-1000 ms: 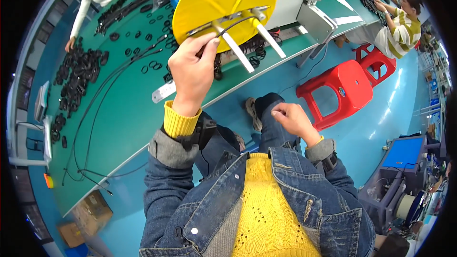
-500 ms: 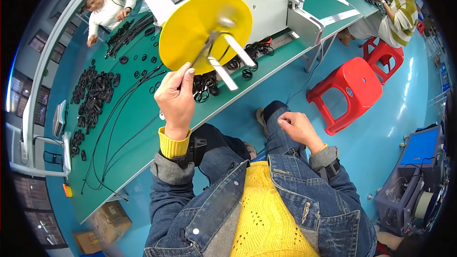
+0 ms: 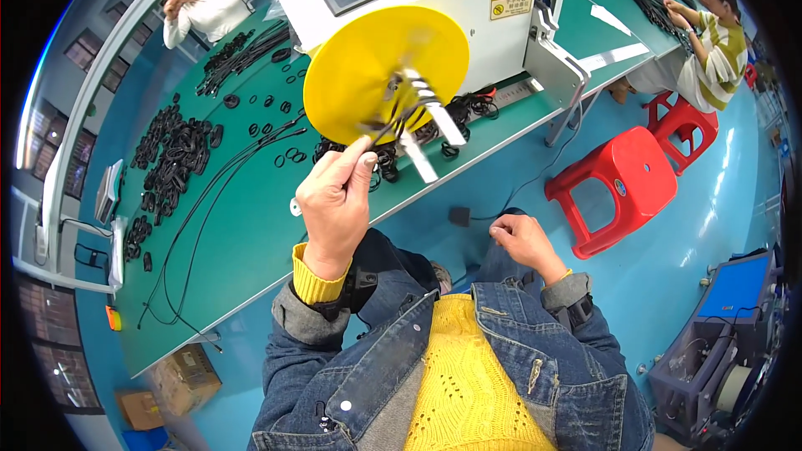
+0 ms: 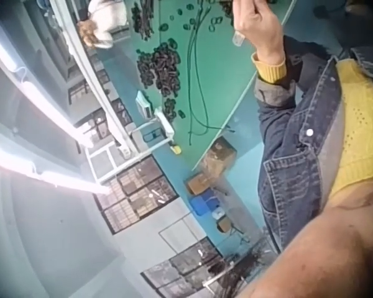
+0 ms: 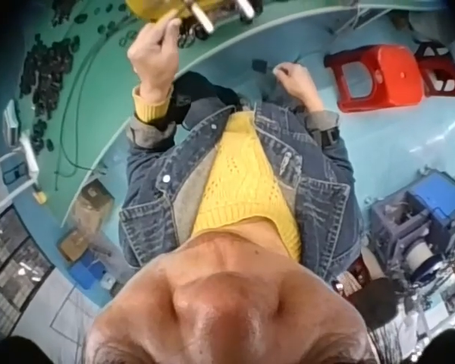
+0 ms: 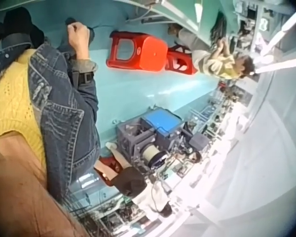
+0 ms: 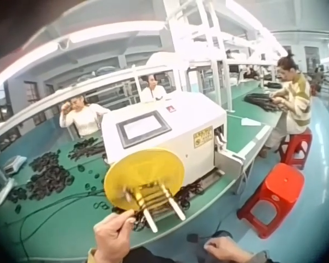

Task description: The person picks up a cable, winds it around the rods of a machine, and removes the coiled cable. They then secure the coil with a tie and place it on the table.

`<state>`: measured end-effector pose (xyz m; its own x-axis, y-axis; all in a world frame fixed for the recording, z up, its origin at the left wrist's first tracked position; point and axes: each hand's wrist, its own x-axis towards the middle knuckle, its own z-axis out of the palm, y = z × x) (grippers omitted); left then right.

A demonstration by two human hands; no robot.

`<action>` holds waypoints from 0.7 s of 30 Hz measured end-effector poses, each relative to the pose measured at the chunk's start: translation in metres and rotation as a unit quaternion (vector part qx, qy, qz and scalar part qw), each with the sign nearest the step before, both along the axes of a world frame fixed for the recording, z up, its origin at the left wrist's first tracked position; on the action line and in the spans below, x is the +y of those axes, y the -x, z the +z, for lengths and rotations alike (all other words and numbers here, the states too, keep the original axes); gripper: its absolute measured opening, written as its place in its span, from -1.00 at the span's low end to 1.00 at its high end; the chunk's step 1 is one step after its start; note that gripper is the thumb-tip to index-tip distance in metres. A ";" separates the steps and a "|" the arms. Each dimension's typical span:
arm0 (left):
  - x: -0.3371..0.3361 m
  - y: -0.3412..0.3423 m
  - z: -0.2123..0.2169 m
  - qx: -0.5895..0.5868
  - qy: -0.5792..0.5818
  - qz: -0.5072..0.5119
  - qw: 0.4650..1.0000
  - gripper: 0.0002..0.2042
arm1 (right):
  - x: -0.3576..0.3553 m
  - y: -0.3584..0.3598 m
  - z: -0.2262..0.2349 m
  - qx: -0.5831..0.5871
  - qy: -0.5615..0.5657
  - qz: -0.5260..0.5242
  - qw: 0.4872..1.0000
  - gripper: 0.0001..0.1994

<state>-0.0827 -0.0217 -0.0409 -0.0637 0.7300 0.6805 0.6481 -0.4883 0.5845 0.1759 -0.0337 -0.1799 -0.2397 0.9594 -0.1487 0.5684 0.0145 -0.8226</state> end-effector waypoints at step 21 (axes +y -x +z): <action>0.039 -0.093 0.048 0.316 -0.082 0.048 0.944 -0.84 | 0.083 0.011 0.112 0.193 -0.316 0.030 0.929 -0.86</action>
